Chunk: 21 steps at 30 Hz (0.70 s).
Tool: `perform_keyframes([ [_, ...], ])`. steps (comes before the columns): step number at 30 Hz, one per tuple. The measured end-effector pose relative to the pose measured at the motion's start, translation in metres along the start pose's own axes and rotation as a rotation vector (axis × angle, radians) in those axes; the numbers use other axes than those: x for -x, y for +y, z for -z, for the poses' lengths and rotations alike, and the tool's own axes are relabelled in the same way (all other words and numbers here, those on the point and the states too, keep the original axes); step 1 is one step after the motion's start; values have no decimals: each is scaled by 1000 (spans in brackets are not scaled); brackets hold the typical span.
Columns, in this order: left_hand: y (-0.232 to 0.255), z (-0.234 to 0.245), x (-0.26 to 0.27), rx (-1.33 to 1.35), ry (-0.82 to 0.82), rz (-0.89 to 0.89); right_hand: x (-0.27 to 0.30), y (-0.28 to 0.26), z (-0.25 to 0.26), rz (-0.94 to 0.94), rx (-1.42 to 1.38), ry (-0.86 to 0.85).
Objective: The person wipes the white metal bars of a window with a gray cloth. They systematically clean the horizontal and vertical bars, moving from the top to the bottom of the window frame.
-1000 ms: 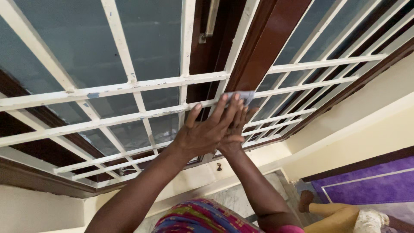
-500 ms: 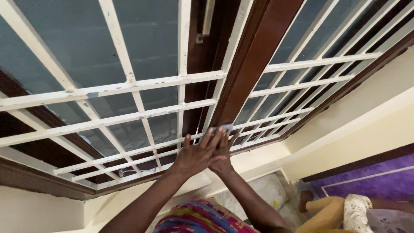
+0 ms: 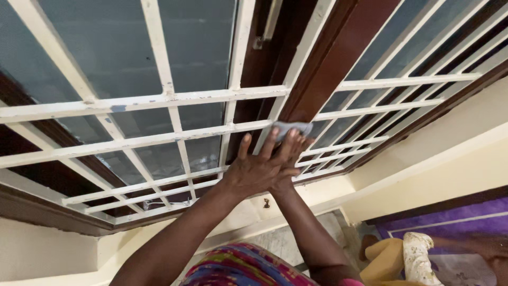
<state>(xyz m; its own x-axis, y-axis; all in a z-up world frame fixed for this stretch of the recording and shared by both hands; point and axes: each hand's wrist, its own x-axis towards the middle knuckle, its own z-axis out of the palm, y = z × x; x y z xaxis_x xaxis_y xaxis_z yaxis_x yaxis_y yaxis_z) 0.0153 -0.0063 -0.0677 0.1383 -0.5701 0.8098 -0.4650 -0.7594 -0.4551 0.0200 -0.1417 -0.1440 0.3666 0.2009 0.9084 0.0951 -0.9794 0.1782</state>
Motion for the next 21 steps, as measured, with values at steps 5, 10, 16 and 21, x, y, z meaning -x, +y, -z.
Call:
perform_keyframes([
  [5, 14, -3, 30, 272, -35, -86, 62, 6, -11, 47, -31, -46],
  [10, 0, 16, -22, 286, 110, -72, 24, 56, 9, -244, -573, 237],
  [16, 3, 14, -79, 36, 143, -27, -51, 138, 52, 23, -366, 101],
  [21, 10, -1, -95, -99, 30, -13, -44, 191, 50, 200, -207, -38],
])
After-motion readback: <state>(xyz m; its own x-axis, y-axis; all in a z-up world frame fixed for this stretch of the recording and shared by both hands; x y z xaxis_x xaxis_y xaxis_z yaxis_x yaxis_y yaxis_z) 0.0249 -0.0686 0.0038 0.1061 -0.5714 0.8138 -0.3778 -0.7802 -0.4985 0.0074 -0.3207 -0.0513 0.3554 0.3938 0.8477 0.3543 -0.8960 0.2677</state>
